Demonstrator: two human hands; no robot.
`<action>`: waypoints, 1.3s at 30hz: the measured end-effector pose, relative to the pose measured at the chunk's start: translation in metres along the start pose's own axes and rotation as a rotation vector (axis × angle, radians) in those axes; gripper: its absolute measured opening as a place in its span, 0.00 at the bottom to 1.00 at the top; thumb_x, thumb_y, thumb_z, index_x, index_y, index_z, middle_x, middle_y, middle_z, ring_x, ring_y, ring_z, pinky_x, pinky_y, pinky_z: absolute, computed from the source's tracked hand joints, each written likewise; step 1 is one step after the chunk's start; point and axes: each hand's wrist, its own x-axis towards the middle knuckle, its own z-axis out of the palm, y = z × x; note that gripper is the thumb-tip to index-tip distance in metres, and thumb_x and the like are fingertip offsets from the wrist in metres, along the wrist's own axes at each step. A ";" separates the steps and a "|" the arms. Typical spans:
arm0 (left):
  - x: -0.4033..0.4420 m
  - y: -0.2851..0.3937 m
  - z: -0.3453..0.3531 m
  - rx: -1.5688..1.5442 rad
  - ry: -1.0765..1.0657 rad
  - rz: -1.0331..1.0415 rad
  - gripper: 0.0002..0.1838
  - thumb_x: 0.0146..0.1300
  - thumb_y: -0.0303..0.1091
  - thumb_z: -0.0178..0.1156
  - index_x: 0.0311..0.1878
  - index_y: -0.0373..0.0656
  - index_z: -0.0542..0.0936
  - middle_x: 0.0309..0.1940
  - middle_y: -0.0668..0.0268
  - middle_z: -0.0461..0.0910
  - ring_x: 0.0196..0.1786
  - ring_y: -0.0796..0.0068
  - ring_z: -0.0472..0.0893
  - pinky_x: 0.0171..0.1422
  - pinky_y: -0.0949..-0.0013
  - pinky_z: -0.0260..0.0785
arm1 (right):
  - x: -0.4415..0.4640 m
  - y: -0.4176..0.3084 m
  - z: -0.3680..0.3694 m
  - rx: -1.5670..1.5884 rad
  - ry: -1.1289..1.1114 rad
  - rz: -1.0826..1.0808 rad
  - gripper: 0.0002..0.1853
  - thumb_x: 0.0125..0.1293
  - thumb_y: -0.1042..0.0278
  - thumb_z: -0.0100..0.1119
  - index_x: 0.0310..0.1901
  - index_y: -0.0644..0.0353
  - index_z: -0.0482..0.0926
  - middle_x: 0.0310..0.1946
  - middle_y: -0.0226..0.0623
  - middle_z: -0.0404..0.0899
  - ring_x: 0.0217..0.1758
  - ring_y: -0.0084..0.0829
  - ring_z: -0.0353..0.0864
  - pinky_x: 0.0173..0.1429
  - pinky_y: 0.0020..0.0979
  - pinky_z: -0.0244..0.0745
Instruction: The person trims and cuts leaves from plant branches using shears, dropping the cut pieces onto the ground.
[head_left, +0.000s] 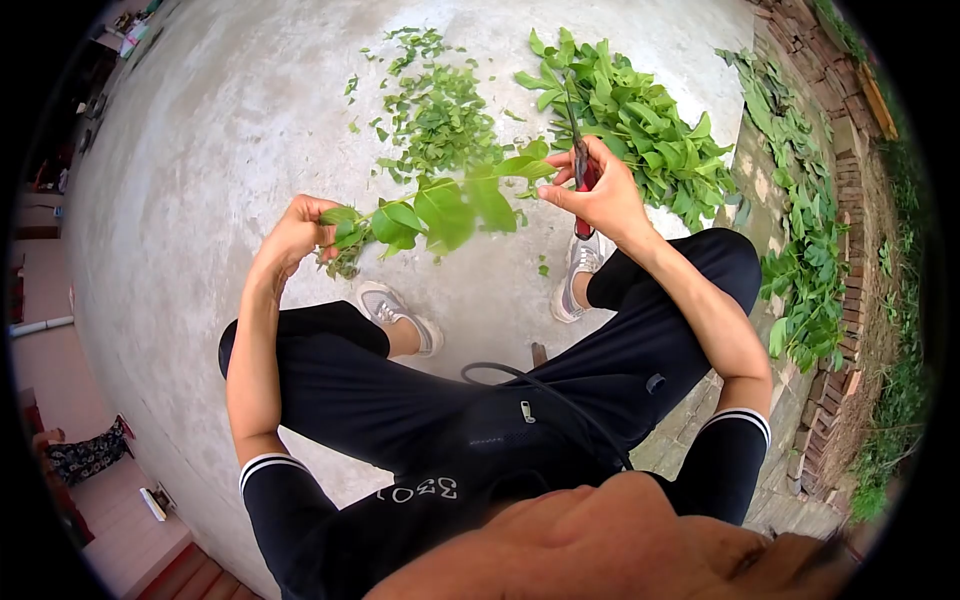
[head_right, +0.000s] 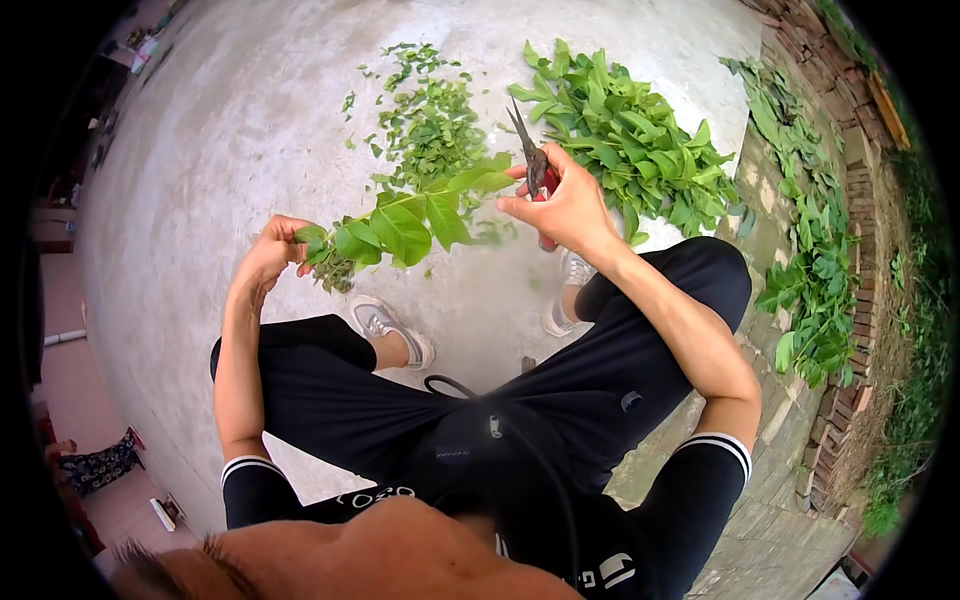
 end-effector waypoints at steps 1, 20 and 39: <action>0.000 -0.002 0.001 -0.008 -0.014 -0.007 0.12 0.59 0.14 0.55 0.41 0.32 0.86 0.24 0.65 0.82 0.21 0.80 0.76 0.24 0.73 0.65 | -0.001 -0.007 0.002 -0.004 0.030 -0.039 0.20 0.55 0.70 0.78 0.44 0.61 0.77 0.32 0.28 0.84 0.15 0.16 0.71 0.16 0.24 0.64; -0.001 -0.006 -0.004 0.017 0.278 0.027 0.12 0.55 0.16 0.55 0.38 0.33 0.86 0.22 0.65 0.81 0.21 0.78 0.76 0.26 0.71 0.66 | 0.009 0.019 -0.015 -0.189 -0.110 0.155 0.28 0.71 0.40 0.62 0.48 0.63 0.73 0.51 0.42 0.81 0.53 0.26 0.80 0.53 0.31 0.74; 0.000 0.007 0.024 0.264 0.261 0.137 0.13 0.63 0.15 0.56 0.44 0.35 0.88 0.27 0.68 0.85 0.24 0.82 0.78 0.28 0.74 0.70 | 0.001 0.014 0.009 -0.023 -0.577 0.348 0.32 0.73 0.32 0.54 0.40 0.61 0.77 0.34 0.36 0.81 0.32 0.26 0.82 0.36 0.30 0.78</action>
